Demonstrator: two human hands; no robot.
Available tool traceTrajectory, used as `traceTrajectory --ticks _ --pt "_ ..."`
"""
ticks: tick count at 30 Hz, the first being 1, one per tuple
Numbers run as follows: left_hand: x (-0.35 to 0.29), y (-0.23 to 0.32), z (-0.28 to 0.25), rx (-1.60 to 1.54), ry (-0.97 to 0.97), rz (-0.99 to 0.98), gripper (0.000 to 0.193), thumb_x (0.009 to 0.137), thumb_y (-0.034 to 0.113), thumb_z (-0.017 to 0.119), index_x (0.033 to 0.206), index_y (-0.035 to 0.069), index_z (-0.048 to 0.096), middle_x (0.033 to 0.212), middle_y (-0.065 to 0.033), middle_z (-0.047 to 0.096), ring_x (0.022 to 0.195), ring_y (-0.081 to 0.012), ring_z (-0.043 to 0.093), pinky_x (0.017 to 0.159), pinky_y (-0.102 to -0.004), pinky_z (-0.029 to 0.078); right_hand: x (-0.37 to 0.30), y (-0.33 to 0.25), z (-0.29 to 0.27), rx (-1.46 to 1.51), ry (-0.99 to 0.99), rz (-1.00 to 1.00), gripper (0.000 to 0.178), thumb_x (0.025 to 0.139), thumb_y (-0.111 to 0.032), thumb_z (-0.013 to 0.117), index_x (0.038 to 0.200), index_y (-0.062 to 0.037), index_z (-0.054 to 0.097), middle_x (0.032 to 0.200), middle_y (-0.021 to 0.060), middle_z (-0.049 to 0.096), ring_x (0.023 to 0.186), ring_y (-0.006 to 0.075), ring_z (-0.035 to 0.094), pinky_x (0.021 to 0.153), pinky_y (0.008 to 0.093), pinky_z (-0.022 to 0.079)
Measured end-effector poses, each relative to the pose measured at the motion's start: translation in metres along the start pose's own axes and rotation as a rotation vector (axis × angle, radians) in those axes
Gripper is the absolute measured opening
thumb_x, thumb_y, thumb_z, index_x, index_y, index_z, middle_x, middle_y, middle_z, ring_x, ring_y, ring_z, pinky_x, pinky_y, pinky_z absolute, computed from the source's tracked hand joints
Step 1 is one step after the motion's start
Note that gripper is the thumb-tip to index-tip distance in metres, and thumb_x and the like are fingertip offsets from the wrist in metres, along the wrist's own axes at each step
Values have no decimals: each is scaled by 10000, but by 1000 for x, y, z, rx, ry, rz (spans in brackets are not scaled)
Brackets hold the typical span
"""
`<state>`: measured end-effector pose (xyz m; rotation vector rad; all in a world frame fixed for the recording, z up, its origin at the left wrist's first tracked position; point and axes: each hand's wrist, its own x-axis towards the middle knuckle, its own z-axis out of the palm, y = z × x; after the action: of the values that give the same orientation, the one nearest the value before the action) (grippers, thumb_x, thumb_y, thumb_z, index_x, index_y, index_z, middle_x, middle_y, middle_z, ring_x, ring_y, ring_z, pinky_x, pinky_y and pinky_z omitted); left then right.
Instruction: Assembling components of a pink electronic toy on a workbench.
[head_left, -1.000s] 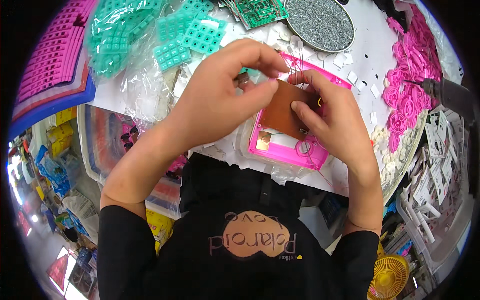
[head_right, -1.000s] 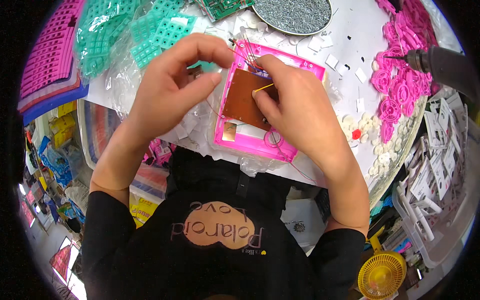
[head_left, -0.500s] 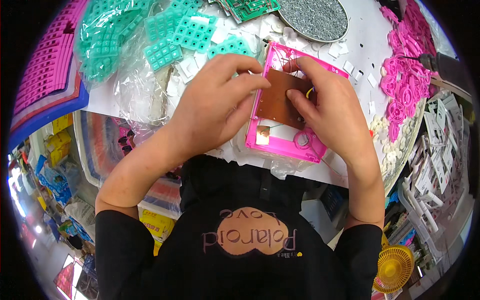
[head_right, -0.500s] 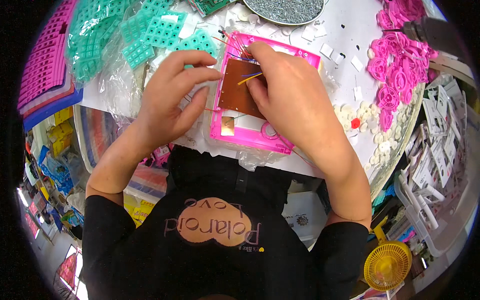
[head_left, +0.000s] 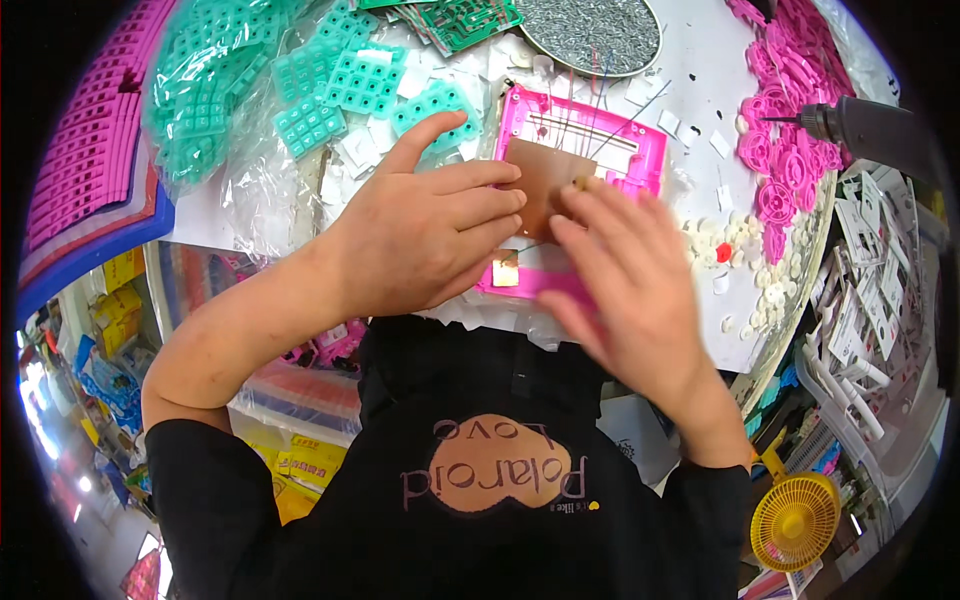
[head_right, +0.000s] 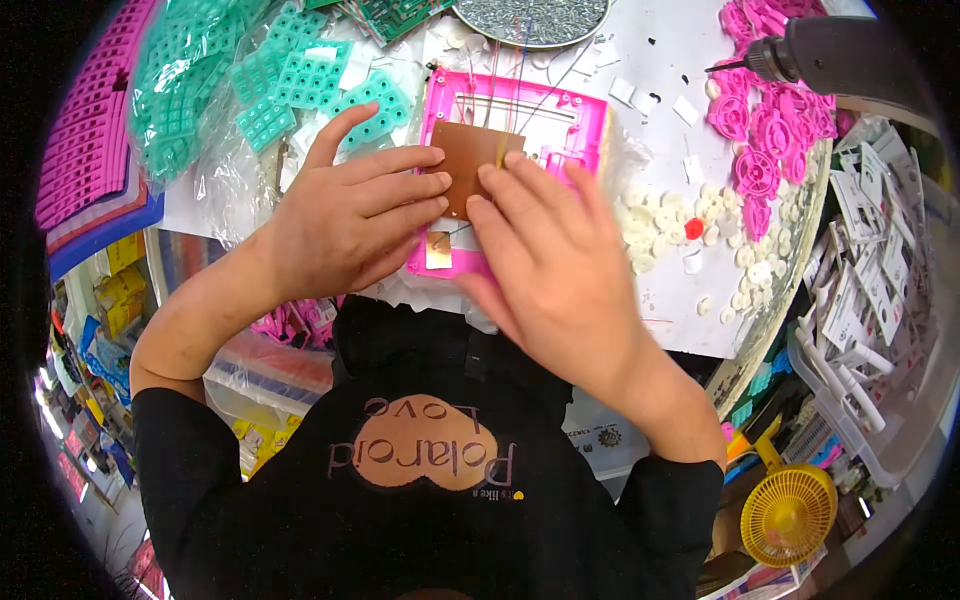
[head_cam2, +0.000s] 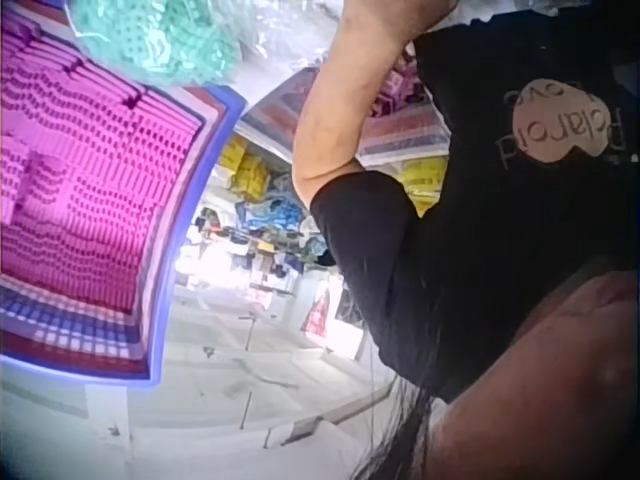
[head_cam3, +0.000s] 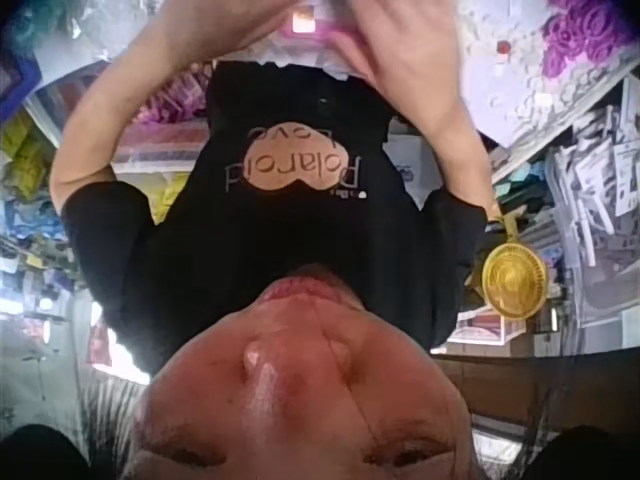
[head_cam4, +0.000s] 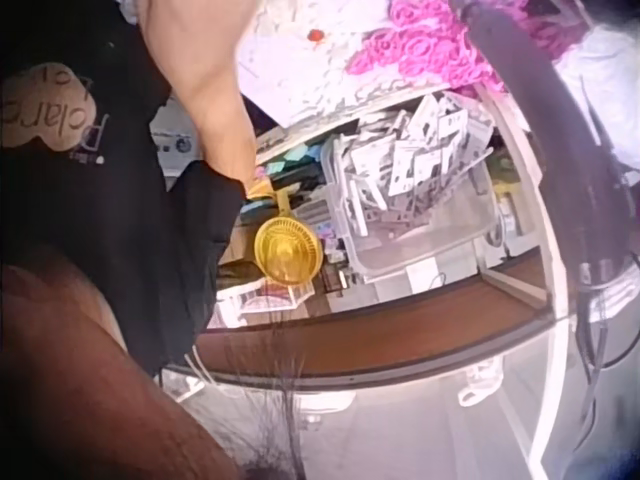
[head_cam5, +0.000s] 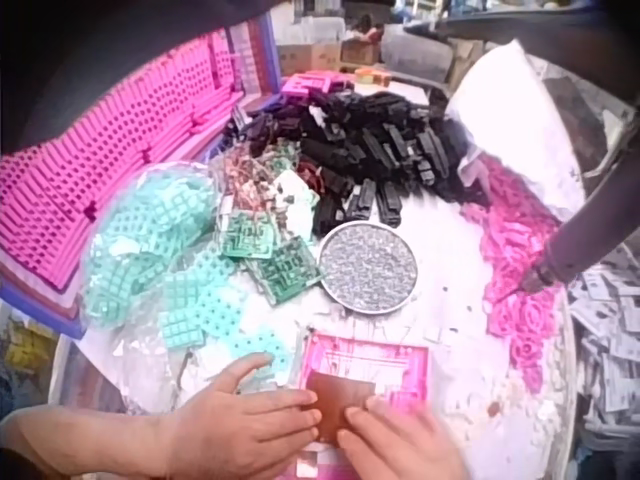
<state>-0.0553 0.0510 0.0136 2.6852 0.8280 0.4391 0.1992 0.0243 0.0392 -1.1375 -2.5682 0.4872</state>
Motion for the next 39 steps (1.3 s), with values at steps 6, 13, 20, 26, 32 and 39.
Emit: traceTrajectory --ticks 6,13,20,26,32,39 --pt "0 6 3 28 -7 2 342 775 166 766 1100 81 709 1198 -48 678 1219 -206 617 995 -483 425 2 -9 10 -96 -137 74 661 755 -287 816 1296 16 586 1397 168 547 1331 353 497 1130 498 366" --pt "27 2 -18 -41 -167 4 320 803 176 743 1105 77 705 1087 -69 700 1038 -237 669 887 -415 487 13 2 -6 9 -99 11 555 785 -260 792 1233 25 632 1280 179 605 1169 342 579 1039 465 442" --pt "143 -102 -15 165 129 -107 182 792 226 676 848 53 693 946 -174 666 926 -373 651 795 -521 505 9 74 -122 233 1097 -93 281 903 14 633 1179 57 607 1028 173 670 974 259 679 882 399 551" --pt "176 -124 22 268 -126 -89 172 836 243 643 805 90 715 816 -141 698 883 -326 674 817 -499 430 73 144 -127 1309 819 -16 376 960 -190 624 1236 60 574 927 123 631 852 245 622 855 405 476" --pt "174 -126 16 338 68 -216 203 879 230 600 773 86 696 835 -159 702 817 -339 673 807 -505 424 102 93 -91 1055 674 27 467 931 -261 681 1264 42 555 773 48 596 640 150 570 701 325 496" --pt "94 -27 -14 -131 268 -47 111 866 175 711 888 84 650 847 -77 628 839 -275 629 808 -411 451 53 64 -70 1317 472 -165 402 991 -235 521 1332 -24 539 768 -10 489 655 114 452 756 338 446"
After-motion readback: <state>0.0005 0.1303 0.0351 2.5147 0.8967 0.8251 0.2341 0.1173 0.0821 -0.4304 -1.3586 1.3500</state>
